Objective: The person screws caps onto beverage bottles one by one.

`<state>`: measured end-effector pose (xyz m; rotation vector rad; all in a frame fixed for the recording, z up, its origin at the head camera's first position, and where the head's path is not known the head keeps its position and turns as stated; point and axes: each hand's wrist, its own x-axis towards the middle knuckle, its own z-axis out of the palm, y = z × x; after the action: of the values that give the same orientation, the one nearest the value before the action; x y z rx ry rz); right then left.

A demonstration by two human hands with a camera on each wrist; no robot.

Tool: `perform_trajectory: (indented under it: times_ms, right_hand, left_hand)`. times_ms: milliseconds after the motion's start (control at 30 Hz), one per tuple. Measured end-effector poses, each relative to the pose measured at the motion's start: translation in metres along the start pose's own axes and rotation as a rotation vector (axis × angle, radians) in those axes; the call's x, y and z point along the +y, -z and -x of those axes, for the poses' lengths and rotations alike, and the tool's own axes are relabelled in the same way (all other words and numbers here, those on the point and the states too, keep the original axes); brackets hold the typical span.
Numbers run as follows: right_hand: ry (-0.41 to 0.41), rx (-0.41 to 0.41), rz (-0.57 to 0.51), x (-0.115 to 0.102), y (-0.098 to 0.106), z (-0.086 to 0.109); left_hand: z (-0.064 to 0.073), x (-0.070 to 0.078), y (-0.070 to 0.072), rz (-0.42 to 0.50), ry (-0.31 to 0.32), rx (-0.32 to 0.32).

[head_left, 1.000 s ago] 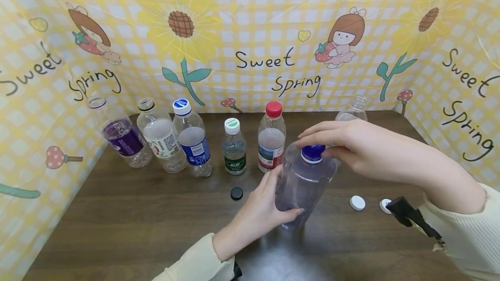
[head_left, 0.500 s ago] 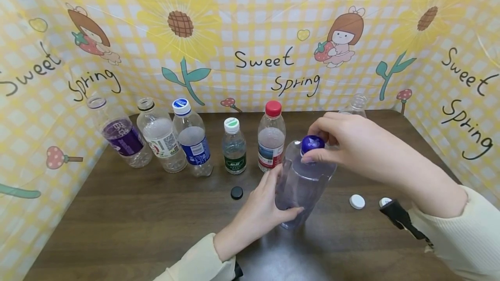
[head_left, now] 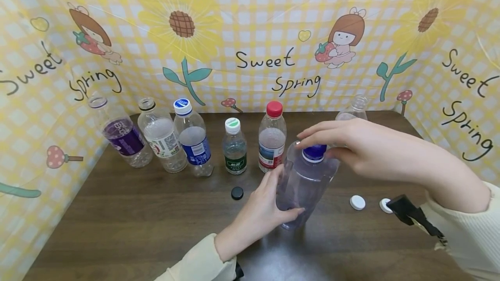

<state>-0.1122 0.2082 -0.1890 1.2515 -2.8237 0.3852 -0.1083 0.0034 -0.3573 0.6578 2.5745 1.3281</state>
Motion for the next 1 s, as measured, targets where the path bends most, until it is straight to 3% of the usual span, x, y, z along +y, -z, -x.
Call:
perform_trajectory:
  times_ms: [300, 600, 667, 833, 1000]
  right_hand:
    - [-0.041, 0.052, 0.046, -0.0014, -0.0031, -0.0051]
    - [-0.249, 0.100, 0.035, -0.0060, -0.0093, -0.0088]
    - [-0.224, 0.078, 0.027, -0.0060, -0.0087, -0.0085]
    - [-0.050, 0.007, 0.003, -0.0030, -0.0034, -0.0029]
    - [0.003, 0.011, 0.015, -0.0003, -0.0016, -0.0012]
  left_hand:
    - [0.0008, 0.0012, -0.0019, -0.023, -0.013, 0.028]
    - [0.0017, 0.0009, -0.0021, -0.032, -0.025, 0.038]
    - [0.0017, 0.0007, -0.0023, -0.035, -0.024, 0.035]
    - [0.0017, 0.0011, -0.0023, -0.034, -0.023, 0.030]
    - [0.0017, 0.0017, -0.0019, -0.036, -0.025, 0.038]
